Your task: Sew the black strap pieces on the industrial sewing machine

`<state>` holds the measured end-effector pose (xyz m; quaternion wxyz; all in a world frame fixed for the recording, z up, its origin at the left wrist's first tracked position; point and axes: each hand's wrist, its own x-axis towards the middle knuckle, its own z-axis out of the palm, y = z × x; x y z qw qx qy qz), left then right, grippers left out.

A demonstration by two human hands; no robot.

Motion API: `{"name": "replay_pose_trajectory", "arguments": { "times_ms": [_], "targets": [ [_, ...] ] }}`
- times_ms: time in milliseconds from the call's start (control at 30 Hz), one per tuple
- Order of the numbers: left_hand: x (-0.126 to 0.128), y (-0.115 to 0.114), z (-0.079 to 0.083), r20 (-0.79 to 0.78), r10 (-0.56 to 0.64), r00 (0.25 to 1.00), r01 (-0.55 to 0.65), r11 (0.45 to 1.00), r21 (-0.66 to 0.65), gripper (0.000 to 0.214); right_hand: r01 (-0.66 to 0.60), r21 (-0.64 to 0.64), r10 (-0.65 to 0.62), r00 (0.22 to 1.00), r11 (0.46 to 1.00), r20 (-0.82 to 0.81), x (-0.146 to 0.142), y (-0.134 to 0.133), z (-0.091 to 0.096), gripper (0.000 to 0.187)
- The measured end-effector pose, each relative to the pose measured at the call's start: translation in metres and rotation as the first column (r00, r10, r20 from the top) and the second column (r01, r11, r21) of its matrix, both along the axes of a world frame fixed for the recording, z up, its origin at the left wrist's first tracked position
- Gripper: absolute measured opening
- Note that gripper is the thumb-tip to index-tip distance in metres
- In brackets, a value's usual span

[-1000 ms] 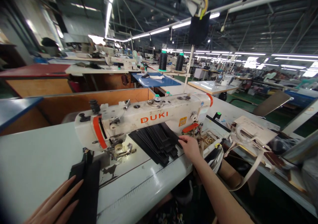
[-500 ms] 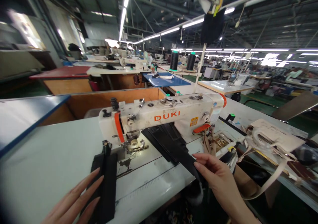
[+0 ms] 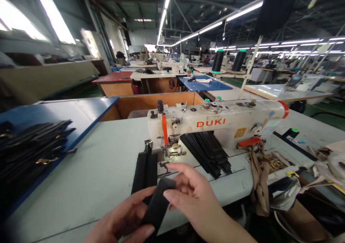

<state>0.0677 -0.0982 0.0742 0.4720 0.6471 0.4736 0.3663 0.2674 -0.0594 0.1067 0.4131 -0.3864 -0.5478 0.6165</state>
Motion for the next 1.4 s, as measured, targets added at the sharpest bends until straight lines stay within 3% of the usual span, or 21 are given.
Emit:
{"name": "replay_pose_trajectory", "arguments": {
  "times_ms": [67,167,267,333,433,533,600,667,767,867,933,967,1033,1100,1200,1300,1400],
  "targets": [
    [-0.008,0.004,-0.003,0.074,0.169,0.983,-0.165,0.985,-0.057,0.047,-0.134,-0.091,0.130,0.991,0.987,-0.043,-0.019,0.002,-0.020,0.038],
    [-0.012,0.017,-0.008,0.136,0.405,0.904,-0.392,0.913,-0.113,0.055,-0.335,-0.201,0.348,0.937,0.921,0.032,-0.041,-0.004,-0.048,0.027],
    [-0.014,0.033,-0.012,0.142,0.510,0.849,-0.492,0.859,-0.140,0.061,-0.346,-0.252,0.378,0.921,0.904,0.089,-0.057,-0.009,-0.068,0.033],
    [-0.018,0.041,-0.015,0.109,0.490,0.865,-0.479,0.871,-0.109,0.059,-0.310,-0.271,0.344,0.935,0.911,0.087,-0.063,-0.008,-0.074,0.038],
    [-0.029,0.049,-0.023,-0.006,0.422,0.906,-0.422,0.906,0.028,0.046,-0.303,-0.309,0.336,0.940,0.901,0.059,-0.064,-0.002,-0.079,0.047],
    [-0.042,0.052,-0.034,-0.214,0.390,0.896,-0.331,0.906,0.264,0.040,-0.319,-0.338,0.354,0.934,0.885,0.047,-0.061,0.006,-0.081,0.052],
    [-0.047,0.054,-0.040,-0.406,0.370,0.836,-0.168,0.876,0.452,0.042,-0.327,-0.338,0.365,0.930,0.883,0.054,-0.061,0.010,-0.082,0.052],
    [-0.050,0.058,-0.045,-0.580,0.346,0.737,0.076,0.811,0.580,0.048,-0.340,-0.311,0.380,0.922,0.887,0.075,-0.063,0.015,-0.083,0.051],
    [-0.054,0.070,-0.050,-0.728,0.323,0.605,0.353,0.710,0.609,0.048,-0.354,-0.263,0.391,0.914,0.898,0.105,-0.066,0.023,-0.080,0.049],
    [-0.057,0.086,-0.053,-0.752,0.343,0.563,0.389,0.692,0.607,0.043,-0.308,-0.137,0.329,0.929,0.941,0.170,-0.061,0.028,-0.071,0.043],
    [-0.058,0.095,-0.055,-0.750,0.364,0.552,0.367,0.702,0.611,0.043,-0.280,0.100,0.240,0.924,0.955,0.297,-0.050,0.028,-0.065,0.035],
    [-0.057,0.098,-0.056,-0.752,0.370,0.545,0.361,0.706,0.609,0.043,-0.307,0.232,0.206,0.903,0.923,0.376,-0.043,0.028,-0.062,0.030],
    [-0.055,0.101,-0.059,-0.762,0.368,0.533,0.358,0.718,0.597,0.044,-0.449,0.394,0.193,0.819,0.802,0.540,-0.029,0.026,-0.060,0.028],
    [-0.051,0.101,-0.061,-0.775,0.353,0.525,0.363,0.730,0.579,0.045,-0.619,0.415,0.205,0.688,0.667,0.696,-0.019,0.024,-0.063,0.049],
    [-0.048,0.100,-0.062,-0.792,0.330,0.514,0.372,0.746,0.552,0.047,-0.733,0.415,0.098,0.544,0.539,0.833,-0.015,0.024,-0.073,0.062],
    [-0.045,0.100,-0.060,-0.805,0.317,0.502,0.372,0.761,0.532,0.045,-0.759,0.513,-0.111,0.516,0.401,0.849,-0.022,0.028,-0.084,0.049],
    [-0.043,0.101,-0.058,-0.814,0.316,0.487,0.361,0.776,0.517,0.045,-0.742,0.638,-0.272,0.583,0.205,0.766,-0.028,0.033,-0.092,0.036]
  ]
}}
